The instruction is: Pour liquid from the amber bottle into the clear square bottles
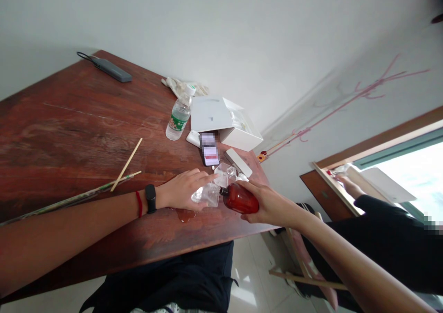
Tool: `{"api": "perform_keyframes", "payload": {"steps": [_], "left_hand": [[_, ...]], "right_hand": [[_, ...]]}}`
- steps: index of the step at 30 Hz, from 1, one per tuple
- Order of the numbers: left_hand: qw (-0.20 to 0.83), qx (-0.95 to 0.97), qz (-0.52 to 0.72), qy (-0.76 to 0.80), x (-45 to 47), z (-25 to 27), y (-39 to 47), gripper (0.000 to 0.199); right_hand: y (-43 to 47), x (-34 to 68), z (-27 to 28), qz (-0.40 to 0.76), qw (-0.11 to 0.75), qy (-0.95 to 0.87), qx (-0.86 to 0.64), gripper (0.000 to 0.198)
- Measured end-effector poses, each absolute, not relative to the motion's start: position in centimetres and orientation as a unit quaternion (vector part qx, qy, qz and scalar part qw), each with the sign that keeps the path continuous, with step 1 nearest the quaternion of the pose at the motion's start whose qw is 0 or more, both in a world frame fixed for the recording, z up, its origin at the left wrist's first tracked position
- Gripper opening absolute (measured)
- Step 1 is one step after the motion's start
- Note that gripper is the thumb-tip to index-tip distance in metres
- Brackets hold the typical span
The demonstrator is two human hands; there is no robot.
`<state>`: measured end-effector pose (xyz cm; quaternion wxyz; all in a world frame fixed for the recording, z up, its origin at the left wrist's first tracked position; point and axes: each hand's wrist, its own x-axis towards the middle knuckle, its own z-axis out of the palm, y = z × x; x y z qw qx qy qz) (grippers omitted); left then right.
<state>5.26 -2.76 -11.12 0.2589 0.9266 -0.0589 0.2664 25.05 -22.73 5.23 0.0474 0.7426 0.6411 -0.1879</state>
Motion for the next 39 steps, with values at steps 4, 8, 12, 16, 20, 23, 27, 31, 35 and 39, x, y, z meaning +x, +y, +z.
{"api": "perform_keyframes", "payload": {"steps": [4,8,12,16,20,23,27,31,35,39], "left_hand": [[0.259,0.925,0.271,-0.058,5.27,-11.28,-2.76,0.093],[0.261,0.925,0.271,-0.06,5.36,-11.51,-2.73,0.094],[0.263,0.924,0.27,-0.063,5.44,-11.66,-2.66,0.094],[0.262,0.925,0.267,-0.061,5.43,-11.66,-2.68,0.095],[0.256,0.927,0.268,-0.056,5.34,-11.6,-2.76,0.095],[0.256,0.927,0.27,-0.056,5.28,-11.56,-2.78,0.095],[0.257,0.926,0.269,-0.058,5.23,-11.48,-2.77,0.095],[0.259,0.925,0.271,-0.057,5.24,-11.46,-2.75,0.095],[0.261,0.925,0.269,-0.058,5.28,-11.49,-2.72,0.096],[0.259,0.925,0.27,-0.059,5.31,-11.53,-2.71,0.096]], "right_hand": [[-22.68,25.03,5.31,-0.187,0.044,0.643,0.741,0.088],[-22.69,25.16,5.24,-0.185,0.044,0.644,0.741,0.087],[-22.7,25.15,5.17,-0.181,0.051,0.645,0.74,0.087],[-22.66,25.07,5.21,-0.181,0.048,0.648,0.738,0.088],[-22.65,25.12,5.25,-0.183,0.051,0.647,0.739,0.086],[-22.69,25.18,5.22,-0.187,0.049,0.644,0.741,0.087],[-22.68,25.16,5.22,-0.187,0.043,0.643,0.741,0.087],[-22.63,25.12,5.3,-0.185,0.052,0.644,0.74,0.088],[-22.66,25.21,5.29,-0.181,0.049,0.648,0.738,0.09],[-22.73,25.32,5.21,-0.179,0.049,0.649,0.738,0.09]]}}
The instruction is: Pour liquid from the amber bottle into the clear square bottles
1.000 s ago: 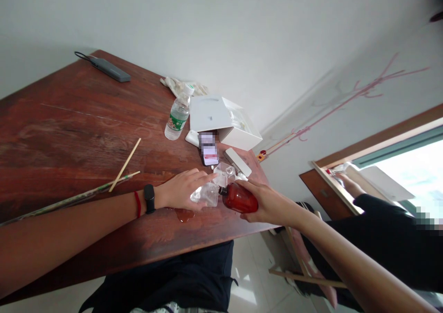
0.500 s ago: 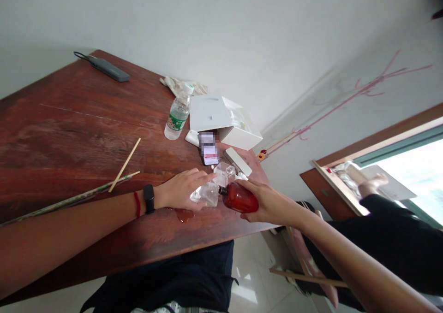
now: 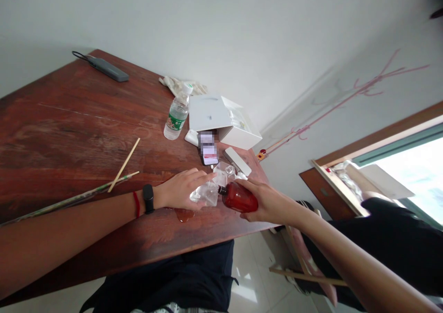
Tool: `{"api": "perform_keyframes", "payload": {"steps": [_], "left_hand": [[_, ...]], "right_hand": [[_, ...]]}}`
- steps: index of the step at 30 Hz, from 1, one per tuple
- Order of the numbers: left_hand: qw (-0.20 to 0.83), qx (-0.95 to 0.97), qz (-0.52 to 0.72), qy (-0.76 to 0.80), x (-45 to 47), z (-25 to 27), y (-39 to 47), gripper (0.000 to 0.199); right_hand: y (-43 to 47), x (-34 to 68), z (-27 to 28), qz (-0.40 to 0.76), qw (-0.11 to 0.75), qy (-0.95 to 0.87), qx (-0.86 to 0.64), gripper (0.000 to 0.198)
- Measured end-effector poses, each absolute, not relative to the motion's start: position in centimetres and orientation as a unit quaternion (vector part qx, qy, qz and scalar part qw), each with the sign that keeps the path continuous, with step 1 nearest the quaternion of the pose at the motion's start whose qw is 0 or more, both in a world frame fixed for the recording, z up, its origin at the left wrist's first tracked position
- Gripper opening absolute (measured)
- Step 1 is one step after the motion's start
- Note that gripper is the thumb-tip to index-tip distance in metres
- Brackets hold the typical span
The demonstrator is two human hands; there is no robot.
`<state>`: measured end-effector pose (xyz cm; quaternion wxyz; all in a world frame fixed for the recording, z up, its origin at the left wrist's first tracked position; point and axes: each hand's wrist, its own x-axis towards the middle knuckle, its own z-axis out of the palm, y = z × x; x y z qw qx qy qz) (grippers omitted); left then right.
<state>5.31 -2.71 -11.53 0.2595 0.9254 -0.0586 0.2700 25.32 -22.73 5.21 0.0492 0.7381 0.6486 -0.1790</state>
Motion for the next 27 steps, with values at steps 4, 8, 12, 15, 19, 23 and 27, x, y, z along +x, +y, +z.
{"api": "perform_keyframes", "payload": {"steps": [4,8,12,15,19,23,27], "left_hand": [[0.259,0.925,0.27,-0.059,5.31,-11.59,-2.67,0.095],[0.259,0.927,0.265,-0.065,5.32,-11.58,-2.63,0.095],[0.254,0.929,0.264,-0.06,5.27,-11.45,-2.66,0.095],[0.252,0.928,0.266,-0.06,5.25,-11.36,-2.68,0.096],[0.254,0.927,0.267,-0.062,5.27,-11.37,-2.65,0.096],[0.257,0.927,0.265,-0.063,5.3,-11.45,-2.64,0.096],[0.257,0.928,0.265,-0.06,5.27,-11.47,-2.67,0.098]], "right_hand": [[-22.69,25.28,5.25,-0.181,0.049,0.648,0.738,0.09],[-22.59,25.21,5.35,-0.182,0.051,0.652,0.735,0.085],[-22.61,25.29,5.34,-0.181,0.053,0.652,0.734,0.087],[-22.63,25.29,5.37,-0.179,0.061,0.649,0.737,0.091],[-22.55,25.08,5.59,-0.18,0.054,0.648,0.738,0.09],[-22.41,24.87,5.78,-0.182,0.066,0.643,0.741,0.091],[-22.39,24.87,5.78,-0.178,0.066,0.644,0.741,0.09]]}}
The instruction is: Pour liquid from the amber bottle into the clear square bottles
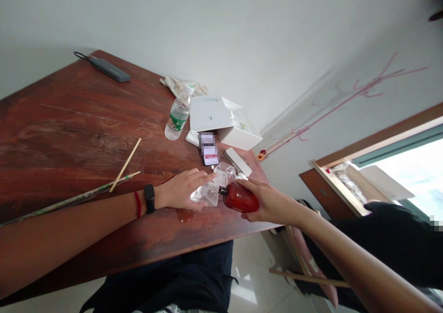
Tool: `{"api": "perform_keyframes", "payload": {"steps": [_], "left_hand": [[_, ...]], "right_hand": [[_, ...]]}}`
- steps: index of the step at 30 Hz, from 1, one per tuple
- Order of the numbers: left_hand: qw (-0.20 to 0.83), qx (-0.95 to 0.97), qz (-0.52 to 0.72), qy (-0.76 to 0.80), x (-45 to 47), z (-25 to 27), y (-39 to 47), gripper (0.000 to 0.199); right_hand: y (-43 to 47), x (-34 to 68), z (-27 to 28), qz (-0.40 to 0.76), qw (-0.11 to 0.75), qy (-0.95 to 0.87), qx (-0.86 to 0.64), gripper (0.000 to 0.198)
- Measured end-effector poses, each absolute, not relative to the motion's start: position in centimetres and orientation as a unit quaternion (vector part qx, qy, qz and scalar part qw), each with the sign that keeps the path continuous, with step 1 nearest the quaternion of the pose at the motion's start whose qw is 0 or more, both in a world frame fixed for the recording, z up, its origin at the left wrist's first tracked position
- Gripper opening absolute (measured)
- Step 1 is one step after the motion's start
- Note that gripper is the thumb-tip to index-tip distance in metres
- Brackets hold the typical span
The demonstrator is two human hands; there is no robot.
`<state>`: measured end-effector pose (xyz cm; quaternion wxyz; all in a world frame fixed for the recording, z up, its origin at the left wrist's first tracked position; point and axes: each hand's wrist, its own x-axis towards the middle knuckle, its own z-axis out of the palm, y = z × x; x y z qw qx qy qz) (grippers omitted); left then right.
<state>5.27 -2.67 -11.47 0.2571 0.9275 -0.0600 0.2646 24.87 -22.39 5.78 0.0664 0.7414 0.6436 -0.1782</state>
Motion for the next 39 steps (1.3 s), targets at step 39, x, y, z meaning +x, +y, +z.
{"api": "perform_keyframes", "payload": {"steps": [39], "left_hand": [[0.257,0.927,0.265,-0.062,5.28,-11.45,-2.62,0.095]], "right_hand": [[-21.91,24.34,6.6,-0.178,0.085,0.646,0.737,0.085]]}}
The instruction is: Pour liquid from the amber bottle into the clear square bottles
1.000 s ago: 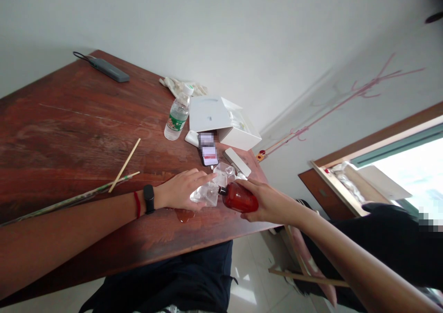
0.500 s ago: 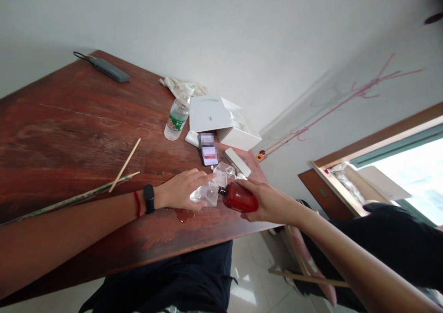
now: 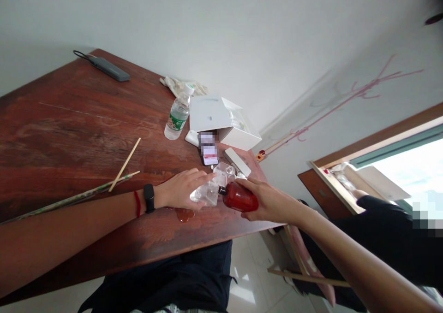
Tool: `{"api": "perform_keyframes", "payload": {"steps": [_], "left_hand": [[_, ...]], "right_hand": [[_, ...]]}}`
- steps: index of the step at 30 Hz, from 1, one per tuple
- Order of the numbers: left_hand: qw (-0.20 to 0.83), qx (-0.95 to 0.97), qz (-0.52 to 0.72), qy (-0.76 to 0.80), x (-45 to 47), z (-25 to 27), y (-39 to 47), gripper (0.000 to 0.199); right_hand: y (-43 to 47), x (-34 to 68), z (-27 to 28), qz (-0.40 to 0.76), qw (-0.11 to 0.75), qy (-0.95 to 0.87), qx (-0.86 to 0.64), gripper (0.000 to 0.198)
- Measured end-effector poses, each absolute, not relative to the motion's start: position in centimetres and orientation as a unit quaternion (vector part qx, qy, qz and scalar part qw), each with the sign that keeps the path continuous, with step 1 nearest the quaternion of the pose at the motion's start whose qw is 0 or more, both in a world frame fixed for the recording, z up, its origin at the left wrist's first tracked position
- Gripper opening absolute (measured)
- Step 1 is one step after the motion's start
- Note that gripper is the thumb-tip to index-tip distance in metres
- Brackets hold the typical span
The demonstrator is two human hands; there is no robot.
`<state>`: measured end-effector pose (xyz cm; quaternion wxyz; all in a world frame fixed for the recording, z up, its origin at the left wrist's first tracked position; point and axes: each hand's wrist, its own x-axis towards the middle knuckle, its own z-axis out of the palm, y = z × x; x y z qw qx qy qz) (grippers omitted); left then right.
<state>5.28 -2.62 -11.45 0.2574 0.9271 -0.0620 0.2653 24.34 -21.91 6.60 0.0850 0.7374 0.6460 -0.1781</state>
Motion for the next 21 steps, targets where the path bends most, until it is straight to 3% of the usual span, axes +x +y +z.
{"api": "perform_keyframes", "payload": {"steps": [21], "left_hand": [[0.251,0.93,0.263,-0.06,5.2,-11.38,-2.61,0.097]], "right_hand": [[-21.82,24.29,6.64,-0.177,0.1,0.638,0.743,0.09]]}}
